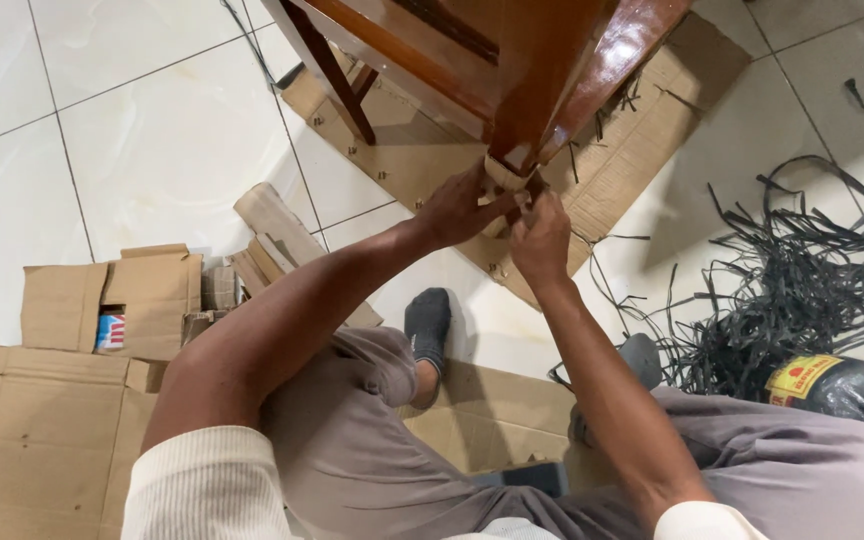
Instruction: The person wraps chair legs with cardboard and secures them with plastic ties.
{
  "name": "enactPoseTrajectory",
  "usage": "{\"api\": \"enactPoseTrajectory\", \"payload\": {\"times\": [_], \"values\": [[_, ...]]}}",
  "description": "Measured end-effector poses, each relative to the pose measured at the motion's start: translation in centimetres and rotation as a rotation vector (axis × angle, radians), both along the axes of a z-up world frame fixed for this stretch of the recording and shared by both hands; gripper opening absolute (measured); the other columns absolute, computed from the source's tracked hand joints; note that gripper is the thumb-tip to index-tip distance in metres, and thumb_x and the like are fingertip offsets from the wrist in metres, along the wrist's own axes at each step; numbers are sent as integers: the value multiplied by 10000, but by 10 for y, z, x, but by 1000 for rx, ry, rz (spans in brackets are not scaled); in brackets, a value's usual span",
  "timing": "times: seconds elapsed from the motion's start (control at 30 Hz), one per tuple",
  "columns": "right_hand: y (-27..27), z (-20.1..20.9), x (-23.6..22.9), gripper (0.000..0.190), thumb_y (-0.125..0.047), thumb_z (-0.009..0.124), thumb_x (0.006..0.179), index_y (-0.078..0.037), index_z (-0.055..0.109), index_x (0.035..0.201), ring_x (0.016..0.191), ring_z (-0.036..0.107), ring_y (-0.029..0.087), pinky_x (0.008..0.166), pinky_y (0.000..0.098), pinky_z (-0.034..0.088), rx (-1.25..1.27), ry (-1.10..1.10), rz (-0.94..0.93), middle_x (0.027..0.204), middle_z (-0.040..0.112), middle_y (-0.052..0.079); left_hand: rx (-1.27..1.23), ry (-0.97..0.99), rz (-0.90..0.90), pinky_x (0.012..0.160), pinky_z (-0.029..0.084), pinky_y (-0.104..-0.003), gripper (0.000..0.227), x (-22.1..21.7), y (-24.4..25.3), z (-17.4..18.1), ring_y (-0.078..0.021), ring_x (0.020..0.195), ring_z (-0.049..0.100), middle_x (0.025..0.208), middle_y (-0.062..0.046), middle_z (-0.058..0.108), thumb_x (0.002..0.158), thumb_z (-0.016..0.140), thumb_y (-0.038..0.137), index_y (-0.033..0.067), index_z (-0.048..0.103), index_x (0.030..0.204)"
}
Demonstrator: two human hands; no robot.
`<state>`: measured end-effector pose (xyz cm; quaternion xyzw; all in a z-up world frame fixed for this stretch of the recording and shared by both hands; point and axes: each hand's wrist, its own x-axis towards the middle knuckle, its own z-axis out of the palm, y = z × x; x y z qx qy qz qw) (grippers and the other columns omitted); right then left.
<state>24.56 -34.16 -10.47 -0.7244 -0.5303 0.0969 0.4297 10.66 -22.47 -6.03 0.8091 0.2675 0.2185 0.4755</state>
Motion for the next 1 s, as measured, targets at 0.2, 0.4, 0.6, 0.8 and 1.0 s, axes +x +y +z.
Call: {"api": "enactPoseTrajectory", "payload": {"times": [0.2,0.4,0.6,0.8,1.0], "values": [[2,7,10,316,77,607,796,43,594,1110,928,637,421,813,510,521,-29,34,61,1021,624,228,223,102,62,891,521,-494,680,-4,4,-6,-418,1069,658,1224,-258,670,948,753,484,7,495,1358],[5,-8,18,252,86,553,831,44,566,1080,859,687,375,761,442,581,-47,97,123,985,629,239,107,-29,17,885,535,-482,681,0,-1,0,-403,1064,689,1185,-254,694,984,674,478,-7,439,1400],[5,-16,17,243,76,582,859,56,572,1101,881,677,405,791,500,544,-82,64,127,965,640,247,67,25,2,847,526,-480,568,0,1,-15,-411,1009,694,1146,-245,711,1021,656,418,6,467,1363],[2,36,1,385,105,599,790,48,566,1169,980,659,441,856,488,548,19,23,116,1084,638,284,46,-65,-24,836,537,-457,520,-1,2,-10,-388,980,697,1122,-210,723,997,655,386,16,504,1331],[1,19,-6,548,110,563,832,6,471,1362,1103,703,418,925,442,587,148,111,66,1190,680,247,28,-45,-25,862,535,-452,689,-4,1,-2,-376,1007,684,1179,-231,698,986,680,437,-12,432,1447]]}}
